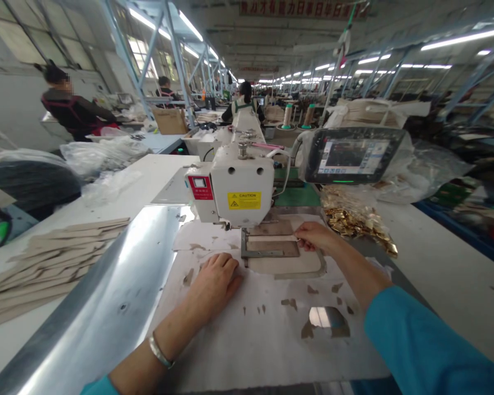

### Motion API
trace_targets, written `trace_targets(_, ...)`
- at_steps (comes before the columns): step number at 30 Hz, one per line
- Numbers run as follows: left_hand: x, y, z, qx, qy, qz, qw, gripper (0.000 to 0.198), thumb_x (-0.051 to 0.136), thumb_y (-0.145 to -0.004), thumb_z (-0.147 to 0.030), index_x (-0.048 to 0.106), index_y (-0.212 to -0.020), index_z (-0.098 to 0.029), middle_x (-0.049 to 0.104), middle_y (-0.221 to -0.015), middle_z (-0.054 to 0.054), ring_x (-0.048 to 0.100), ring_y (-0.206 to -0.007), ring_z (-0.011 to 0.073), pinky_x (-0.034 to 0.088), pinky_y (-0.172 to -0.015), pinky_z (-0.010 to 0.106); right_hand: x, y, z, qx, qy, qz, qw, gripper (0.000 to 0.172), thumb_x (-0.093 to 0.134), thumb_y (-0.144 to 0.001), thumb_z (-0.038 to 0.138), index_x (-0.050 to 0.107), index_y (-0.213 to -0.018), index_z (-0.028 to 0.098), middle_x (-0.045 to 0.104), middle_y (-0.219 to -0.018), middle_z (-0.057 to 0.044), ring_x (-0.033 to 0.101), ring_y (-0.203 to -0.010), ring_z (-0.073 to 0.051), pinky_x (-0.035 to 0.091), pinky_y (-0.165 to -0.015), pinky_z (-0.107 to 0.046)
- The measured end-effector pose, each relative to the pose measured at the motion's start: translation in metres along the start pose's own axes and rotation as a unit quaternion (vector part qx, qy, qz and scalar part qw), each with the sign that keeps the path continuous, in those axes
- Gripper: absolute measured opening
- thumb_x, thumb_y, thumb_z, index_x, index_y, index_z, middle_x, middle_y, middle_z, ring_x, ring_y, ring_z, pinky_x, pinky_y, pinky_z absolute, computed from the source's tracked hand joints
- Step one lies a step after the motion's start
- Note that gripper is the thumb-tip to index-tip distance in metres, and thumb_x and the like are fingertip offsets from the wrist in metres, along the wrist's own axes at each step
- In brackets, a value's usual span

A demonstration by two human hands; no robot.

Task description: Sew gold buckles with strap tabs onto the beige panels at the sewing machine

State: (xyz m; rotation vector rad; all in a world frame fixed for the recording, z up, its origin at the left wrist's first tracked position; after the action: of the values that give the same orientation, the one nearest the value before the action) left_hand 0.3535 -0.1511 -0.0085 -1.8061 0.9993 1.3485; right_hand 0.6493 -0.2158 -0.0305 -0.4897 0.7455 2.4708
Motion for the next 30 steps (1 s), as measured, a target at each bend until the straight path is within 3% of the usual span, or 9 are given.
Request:
trace_targets(5,0.001,0.005,0.001,0.007,0.01,-0.009,1.0,0.015,0.052,-0.092,-0.024,0.06,-0.103,-0.017,0.059,-0.107,0.01,0.055,-0.104,0.0256,0.046,-0.094,0.042,-0.018,0.005,0.0,-0.046,0.035,-0.036,0.998,0.012,0.058,-0.086,0.01,0.056,-0.075,0.015,0.058,-0.047,0.004,0.047,-0.034,-0.005,0.034,-0.035,-0.015)
trace_targets(8,0.004,0.008,0.003,0.008,0.009,-0.013,1.0,0.015,0.051,-0.092,-0.023,0.06,-0.103,-0.018,0.059,-0.107,0.01,0.056,-0.104,0.0252,0.047,-0.093,0.041,-0.046,0.015,0.001,-0.088,0.065,-0.063,0.992,0.008,0.063,-0.083,0.012,0.058,-0.078,0.016,0.059,-0.049,0.004,0.049,-0.035,-0.006,0.039,-0.038,-0.015)
trace_targets(11,0.007,0.008,0.006,0.016,0.004,-0.019,1.0,0.016,0.049,-0.093,-0.024,0.06,-0.103,-0.018,0.06,-0.108,0.01,0.056,-0.104,0.0258,0.047,-0.093,0.042,-0.076,0.035,-0.003,-0.122,0.067,-0.051,0.989,0.005,0.063,-0.084,0.02,0.059,-0.084,0.017,0.062,-0.055,0.002,0.053,-0.042,-0.007,0.042,-0.042,-0.016)
trace_targets(14,0.011,0.007,0.009,0.03,0.004,-0.025,0.999,0.019,0.047,-0.094,-0.026,0.06,-0.105,-0.018,0.061,-0.11,0.011,0.057,-0.105,0.0272,0.048,-0.092,0.044,-0.097,0.063,-0.009,-0.155,0.045,-0.029,0.987,0.015,0.063,-0.084,0.03,0.06,-0.092,0.018,0.064,-0.063,0.0,0.055,-0.049,-0.009,0.043,-0.046,-0.017)
trace_targets(19,0.017,0.003,0.014,0.041,0.015,-0.052,0.998,0.025,0.046,-0.093,-0.033,0.062,-0.106,-0.019,0.063,-0.111,0.011,0.059,-0.103,0.0278,0.05,-0.09,0.046,-0.113,0.105,-0.016,-0.164,0.025,-0.02,0.986,0.033,0.069,-0.078,0.043,0.061,-0.096,0.017,0.064,-0.067,-0.001,0.056,-0.055,-0.011,0.046,-0.052,-0.021)
trace_targets(30,0.016,0.004,0.009,0.093,0.016,-0.099,0.991,0.026,0.047,-0.092,-0.038,0.062,-0.107,-0.022,0.065,-0.11,0.009,0.063,-0.101,0.0259,0.053,-0.089,0.043,-0.146,0.156,-0.016,-0.189,0.011,-0.013,0.982,0.038,0.072,-0.075,0.045,0.068,-0.098,0.015,0.065,-0.075,-0.002,0.057,-0.062,-0.011,0.047,-0.059,-0.023)
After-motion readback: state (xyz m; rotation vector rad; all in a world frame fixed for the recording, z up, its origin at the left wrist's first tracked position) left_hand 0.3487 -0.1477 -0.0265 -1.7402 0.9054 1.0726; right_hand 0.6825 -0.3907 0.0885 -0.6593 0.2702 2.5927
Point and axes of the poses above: each hand's wrist, its own y-axis away from the middle knuckle, its own x-axis out of the palm, z = x × y, the point moved 3 cm from there along -y, towards the middle knuckle
